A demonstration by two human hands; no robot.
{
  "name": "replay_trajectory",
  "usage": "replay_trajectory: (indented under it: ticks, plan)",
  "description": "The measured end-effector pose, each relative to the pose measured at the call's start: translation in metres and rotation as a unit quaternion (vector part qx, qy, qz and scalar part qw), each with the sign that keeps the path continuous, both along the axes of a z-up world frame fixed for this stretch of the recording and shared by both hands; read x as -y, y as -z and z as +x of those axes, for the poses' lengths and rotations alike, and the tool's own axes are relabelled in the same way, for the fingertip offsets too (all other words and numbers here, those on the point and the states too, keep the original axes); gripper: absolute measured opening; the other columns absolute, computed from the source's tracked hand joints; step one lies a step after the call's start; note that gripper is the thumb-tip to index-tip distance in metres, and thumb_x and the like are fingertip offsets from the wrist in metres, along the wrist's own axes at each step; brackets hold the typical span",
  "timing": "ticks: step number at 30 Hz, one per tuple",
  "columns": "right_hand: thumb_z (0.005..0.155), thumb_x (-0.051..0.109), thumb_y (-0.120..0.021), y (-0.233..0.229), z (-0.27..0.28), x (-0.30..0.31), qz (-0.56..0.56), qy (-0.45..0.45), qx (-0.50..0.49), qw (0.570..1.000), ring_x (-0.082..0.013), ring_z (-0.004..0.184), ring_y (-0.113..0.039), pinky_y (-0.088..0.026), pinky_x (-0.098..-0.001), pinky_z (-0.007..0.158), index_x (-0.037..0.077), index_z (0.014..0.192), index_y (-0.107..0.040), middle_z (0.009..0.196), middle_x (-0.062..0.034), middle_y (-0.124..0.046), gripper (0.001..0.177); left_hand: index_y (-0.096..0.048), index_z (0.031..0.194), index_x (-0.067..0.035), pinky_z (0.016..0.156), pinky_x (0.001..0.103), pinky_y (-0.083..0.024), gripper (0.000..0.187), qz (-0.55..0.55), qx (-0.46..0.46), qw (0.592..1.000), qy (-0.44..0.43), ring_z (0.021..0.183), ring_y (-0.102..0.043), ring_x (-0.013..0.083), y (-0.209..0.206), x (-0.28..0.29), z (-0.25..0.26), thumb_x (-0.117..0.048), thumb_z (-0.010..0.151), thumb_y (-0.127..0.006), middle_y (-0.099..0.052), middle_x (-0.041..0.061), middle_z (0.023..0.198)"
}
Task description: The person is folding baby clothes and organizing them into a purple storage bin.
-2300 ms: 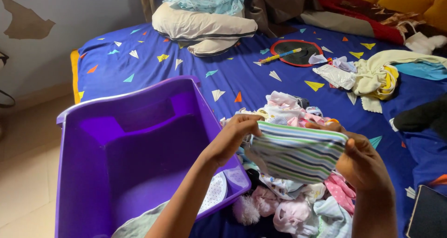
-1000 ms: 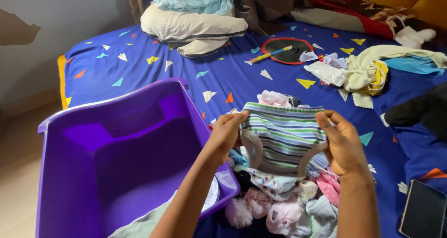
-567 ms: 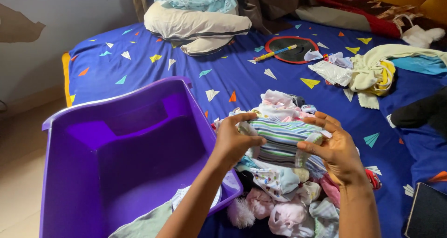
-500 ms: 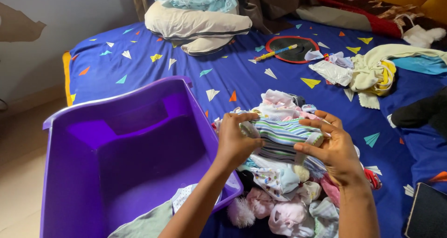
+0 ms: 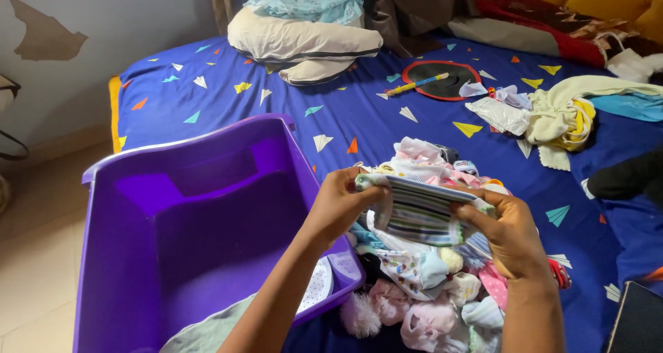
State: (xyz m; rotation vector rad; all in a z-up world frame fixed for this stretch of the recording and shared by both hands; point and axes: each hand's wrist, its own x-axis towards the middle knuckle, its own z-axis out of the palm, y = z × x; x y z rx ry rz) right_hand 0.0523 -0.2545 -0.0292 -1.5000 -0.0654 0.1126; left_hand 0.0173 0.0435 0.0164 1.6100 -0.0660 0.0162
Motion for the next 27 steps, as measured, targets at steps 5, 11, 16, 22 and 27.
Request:
replay_trajectory:
  ticks: [5, 11, 16, 22, 27]
  plan:
    - [0.085, 0.007, -0.076, -0.018, -0.016, -0.026, 0.102, -0.033, -0.003, 0.994, -0.0135, 0.100, -0.069, -0.054, -0.0296, 0.090, 0.000, 0.124, -0.068, 0.113, -0.0069, -0.072, 0.041, -0.067, 0.101, -0.001, 0.077, 0.026, -0.054, 0.013, -0.119, 0.080, 0.990, 0.002, 0.083, -0.066, 0.0070, 0.022, 0.006, 0.002, -0.010, 0.094, -0.072, -0.072, 0.000, 0.089]
    - [0.086, 0.013, -0.075, -0.021, -0.022, -0.046, 0.159, -0.003, -0.068, 0.985, -0.0183, 0.099, -0.069, -0.057, -0.0342, 0.085, 0.002, 0.131, -0.060, 0.113, -0.0092, -0.071, 0.048, -0.063, 0.112, -0.005, 0.064, 0.035, -0.063, 0.028, -0.213, -0.057, 0.975, -0.025, 0.081, -0.070, 0.0139, -0.011, 0.013, -0.015, -0.023, 0.092, -0.067, -0.069, 0.005, 0.097]
    - [0.081, 0.025, -0.072, -0.033, -0.025, -0.068, 0.160, -0.025, -0.153, 0.975, -0.0222, 0.100, -0.072, -0.060, -0.0351, 0.084, -0.001, 0.133, -0.060, 0.117, -0.0146, -0.072, 0.059, -0.051, 0.127, -0.003, 0.064, 0.036, -0.067, 0.059, -0.187, -0.168, 0.966, -0.054, 0.087, -0.075, 0.0202, -0.017, -0.001, -0.026, -0.024, 0.081, -0.080, -0.071, 0.012, 0.107]
    - [0.069, 0.003, -0.082, -0.050, -0.021, -0.123, 0.049, -0.183, -0.118, 0.975, -0.0227, 0.095, -0.072, -0.059, -0.0361, 0.079, 0.007, 0.141, -0.057, 0.112, -0.0154, -0.071, 0.076, -0.037, 0.145, -0.004, 0.068, 0.034, -0.063, 0.095, -0.090, -0.053, 0.984, -0.141, 0.093, -0.073, 0.0221, -0.006, -0.062, -0.046, -0.012, 0.067, -0.090, -0.069, 0.016, 0.114]
    - [0.066, 0.000, -0.083, -0.067, -0.013, -0.201, -0.032, -0.274, -0.117, 0.954, -0.0241, 0.089, -0.074, -0.061, -0.0353, 0.078, 0.002, 0.136, -0.060, 0.104, -0.0222, -0.074, 0.074, -0.032, 0.150, -0.008, 0.071, 0.036, -0.066, 0.101, -0.008, -0.041, 0.976, -0.214, 0.095, -0.075, 0.0229, -0.027, -0.128, -0.081, -0.013, 0.067, -0.089, -0.068, 0.018, 0.118]
